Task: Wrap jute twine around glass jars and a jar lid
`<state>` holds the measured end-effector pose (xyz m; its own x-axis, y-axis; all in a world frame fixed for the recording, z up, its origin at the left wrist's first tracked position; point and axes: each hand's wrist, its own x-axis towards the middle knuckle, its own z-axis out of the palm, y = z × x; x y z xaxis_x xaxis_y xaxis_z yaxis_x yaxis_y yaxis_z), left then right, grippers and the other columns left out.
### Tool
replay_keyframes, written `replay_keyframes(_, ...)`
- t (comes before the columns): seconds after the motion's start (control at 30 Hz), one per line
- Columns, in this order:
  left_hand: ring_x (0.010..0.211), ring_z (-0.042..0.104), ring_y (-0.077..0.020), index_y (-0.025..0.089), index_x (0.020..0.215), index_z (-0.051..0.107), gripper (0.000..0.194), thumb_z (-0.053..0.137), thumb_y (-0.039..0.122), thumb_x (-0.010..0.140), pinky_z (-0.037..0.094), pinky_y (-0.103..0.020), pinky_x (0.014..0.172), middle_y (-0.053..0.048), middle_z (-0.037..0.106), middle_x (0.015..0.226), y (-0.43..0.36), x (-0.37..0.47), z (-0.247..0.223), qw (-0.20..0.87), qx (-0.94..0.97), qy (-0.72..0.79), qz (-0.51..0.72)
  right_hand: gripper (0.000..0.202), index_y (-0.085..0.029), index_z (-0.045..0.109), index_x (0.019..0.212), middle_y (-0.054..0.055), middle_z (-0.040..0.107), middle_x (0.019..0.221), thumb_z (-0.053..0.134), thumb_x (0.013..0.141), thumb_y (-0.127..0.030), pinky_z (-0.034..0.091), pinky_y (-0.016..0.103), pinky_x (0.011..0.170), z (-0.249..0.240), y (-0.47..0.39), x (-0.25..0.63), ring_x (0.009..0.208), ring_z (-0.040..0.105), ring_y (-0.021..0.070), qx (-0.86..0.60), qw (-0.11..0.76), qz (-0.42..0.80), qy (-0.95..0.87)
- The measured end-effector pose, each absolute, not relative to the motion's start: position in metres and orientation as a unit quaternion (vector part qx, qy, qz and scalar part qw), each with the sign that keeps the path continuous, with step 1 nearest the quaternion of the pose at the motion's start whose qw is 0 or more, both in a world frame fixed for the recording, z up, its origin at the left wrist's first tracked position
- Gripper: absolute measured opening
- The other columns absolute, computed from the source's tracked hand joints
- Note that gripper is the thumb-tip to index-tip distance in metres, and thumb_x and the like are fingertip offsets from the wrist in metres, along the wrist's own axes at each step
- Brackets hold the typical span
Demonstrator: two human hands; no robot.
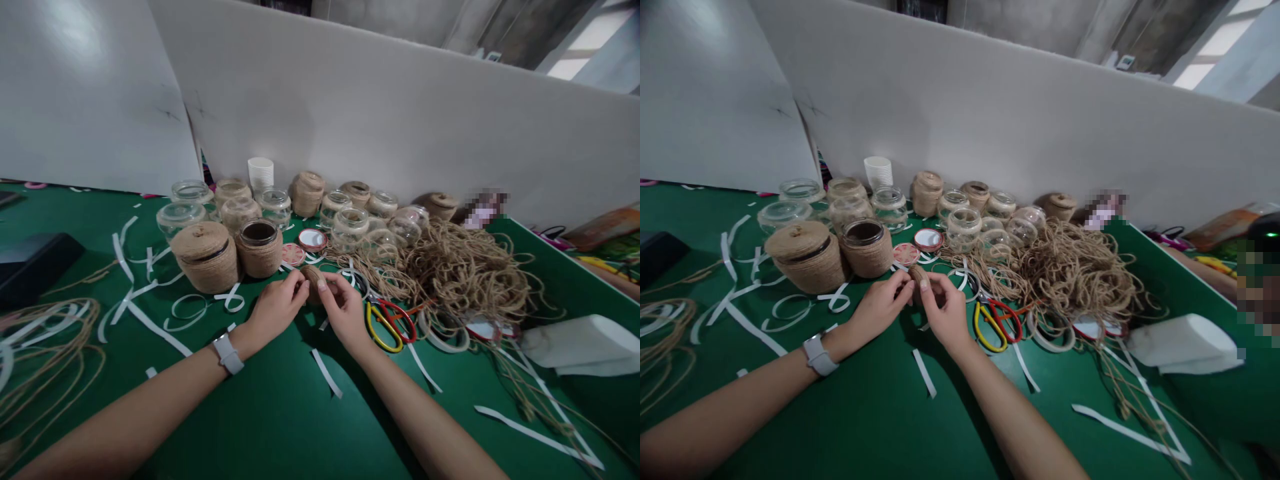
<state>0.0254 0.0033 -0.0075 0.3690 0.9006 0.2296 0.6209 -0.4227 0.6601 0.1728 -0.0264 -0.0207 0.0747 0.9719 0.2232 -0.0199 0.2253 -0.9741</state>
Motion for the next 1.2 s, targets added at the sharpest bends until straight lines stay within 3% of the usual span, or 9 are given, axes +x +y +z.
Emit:
replay_keyframes(0.43,0.066,0.061,-0.0167,0.022,0.081,0.047,0.018,0.042,0.031,0.095,0.041,-0.027,0.063,0.000,0.063,0.072,0.0029,0.0257,-0.0050,0.269,0.785,0.477,0.291,0.031,-0.021,0.063,0.101,0.002,0.072,0.079,0.060,0.087,-0.048,0.053,0.030,0.066,-0.0198,-0.0271,0.1719,0.068,0.066,0.0170,-0.447,0.579,0.431,-0.528)
replay_keyframes(1.2,0.059,0.057,-0.0166,0.022,0.078,0.041,0.022,0.036,0.031,0.097,0.034,-0.026,0.058,0.000,0.057,0.065,0.0025,0.0255,-0.0074,0.223,0.798,0.497,0.258,0.032,-0.018,0.064,0.101,0.002,0.070,0.076,0.059,0.087,-0.046,0.051,0.025,0.062,-0.0204,-0.0263,0.1728,0.065,0.063,0.0142,-0.447,0.577,0.411,-0.547)
